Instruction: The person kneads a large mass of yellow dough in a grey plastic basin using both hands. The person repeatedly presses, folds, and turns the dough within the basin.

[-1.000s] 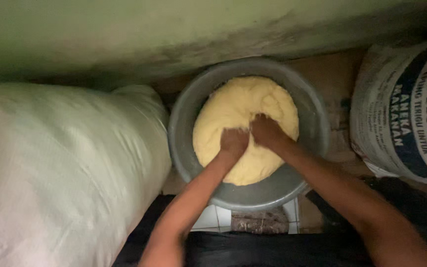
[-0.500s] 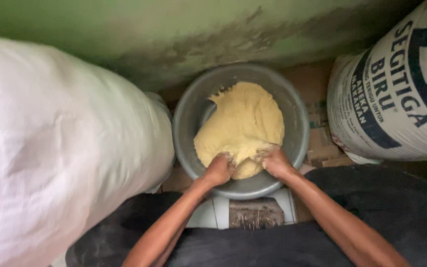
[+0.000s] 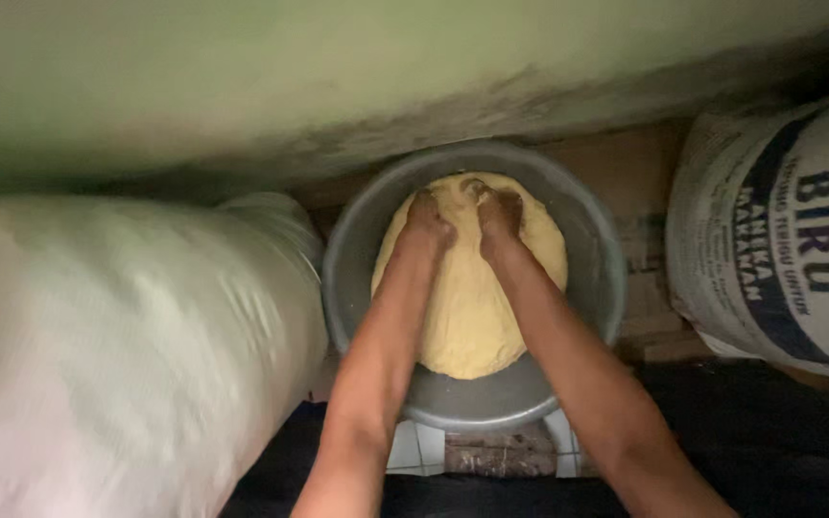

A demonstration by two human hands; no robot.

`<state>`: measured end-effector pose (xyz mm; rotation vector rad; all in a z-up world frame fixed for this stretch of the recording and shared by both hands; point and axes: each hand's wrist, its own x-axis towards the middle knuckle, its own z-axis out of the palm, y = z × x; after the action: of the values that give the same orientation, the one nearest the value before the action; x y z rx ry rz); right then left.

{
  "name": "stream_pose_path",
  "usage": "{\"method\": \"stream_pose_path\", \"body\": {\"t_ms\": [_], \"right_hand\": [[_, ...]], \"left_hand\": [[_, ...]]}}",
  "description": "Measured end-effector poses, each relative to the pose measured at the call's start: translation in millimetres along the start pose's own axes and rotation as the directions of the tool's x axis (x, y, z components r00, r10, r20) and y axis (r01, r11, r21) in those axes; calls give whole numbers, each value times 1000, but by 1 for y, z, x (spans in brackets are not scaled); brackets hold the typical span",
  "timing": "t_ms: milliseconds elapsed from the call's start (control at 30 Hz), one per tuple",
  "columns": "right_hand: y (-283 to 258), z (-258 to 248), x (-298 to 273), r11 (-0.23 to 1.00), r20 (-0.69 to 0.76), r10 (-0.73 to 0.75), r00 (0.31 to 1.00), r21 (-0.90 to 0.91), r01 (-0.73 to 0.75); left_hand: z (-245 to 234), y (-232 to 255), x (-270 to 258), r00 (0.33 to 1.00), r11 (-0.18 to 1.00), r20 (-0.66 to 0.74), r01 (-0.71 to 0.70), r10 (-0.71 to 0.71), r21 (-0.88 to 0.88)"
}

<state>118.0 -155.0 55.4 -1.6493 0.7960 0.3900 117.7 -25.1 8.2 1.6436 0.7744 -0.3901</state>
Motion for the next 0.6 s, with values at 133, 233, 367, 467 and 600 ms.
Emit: {"method": "stream_pose_path", "body": {"t_ms": [133,233,367,467,600], "right_hand": [[12,-58,-52,984,189,-70,979,176,37],[30,-116,-119,970,393,-125,911,241,29],[55,-169,-196,878,501,-115,858,-353,323],[66,-171,-227,763,581,-25,814,-515,391],[67,-140,-221,-128,856,61,513,-503,855]], "left_hand": [[7,15,-29,999,999,11,-46,46,5],[9,13,-77,994,994,65,-97,93,56],[-53,-41,-168,964,930,215,-216,155,298],[-94,-88,-231,856,694,404,-505,324,514],[-103,-117,-256,755,339,615,-654,229,676]]}}
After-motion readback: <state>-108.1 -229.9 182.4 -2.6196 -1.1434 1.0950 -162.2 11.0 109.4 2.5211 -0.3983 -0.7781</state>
